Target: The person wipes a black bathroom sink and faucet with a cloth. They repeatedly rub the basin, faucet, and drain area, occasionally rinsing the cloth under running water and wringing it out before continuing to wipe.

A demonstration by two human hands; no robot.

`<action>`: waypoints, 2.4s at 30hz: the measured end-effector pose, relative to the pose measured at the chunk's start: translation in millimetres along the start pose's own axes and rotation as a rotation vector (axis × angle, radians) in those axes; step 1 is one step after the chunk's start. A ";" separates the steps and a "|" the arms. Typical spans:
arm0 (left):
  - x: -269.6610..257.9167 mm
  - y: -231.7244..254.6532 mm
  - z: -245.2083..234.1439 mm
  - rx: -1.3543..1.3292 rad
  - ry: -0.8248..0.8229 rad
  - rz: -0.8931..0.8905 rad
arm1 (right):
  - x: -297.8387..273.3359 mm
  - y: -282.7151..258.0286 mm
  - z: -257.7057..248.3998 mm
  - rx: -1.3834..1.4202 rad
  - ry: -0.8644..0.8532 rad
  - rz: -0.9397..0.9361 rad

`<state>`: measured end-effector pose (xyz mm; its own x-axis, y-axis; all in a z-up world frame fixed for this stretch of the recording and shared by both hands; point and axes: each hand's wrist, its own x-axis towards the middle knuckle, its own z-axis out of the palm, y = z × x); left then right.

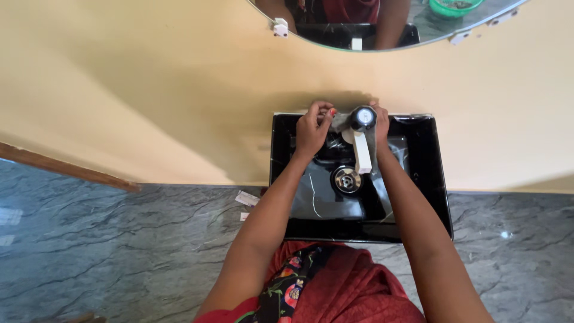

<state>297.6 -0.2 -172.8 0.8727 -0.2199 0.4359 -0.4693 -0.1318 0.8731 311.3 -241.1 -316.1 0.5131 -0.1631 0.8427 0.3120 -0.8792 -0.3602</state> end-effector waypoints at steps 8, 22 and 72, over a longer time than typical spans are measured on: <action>-11.8 8.2 4.3 -0.031 0.045 0.159 | 9.1 -39.8 -23.5 0.445 0.034 0.608; -3.1 -18.2 1.7 0.229 0.054 0.198 | 17.3 -119.5 -100.9 0.054 -0.395 0.562; -19.9 114.0 -6.2 -1.447 0.210 0.001 | -25.4 -94.4 -127.5 -0.101 -0.396 -0.444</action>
<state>227.6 -4.9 -80.6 0.9352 -0.0610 0.3489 -0.0380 0.9622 0.2698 166.9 -211.1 -252.5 0.6157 0.3916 0.6838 0.4971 -0.8663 0.0485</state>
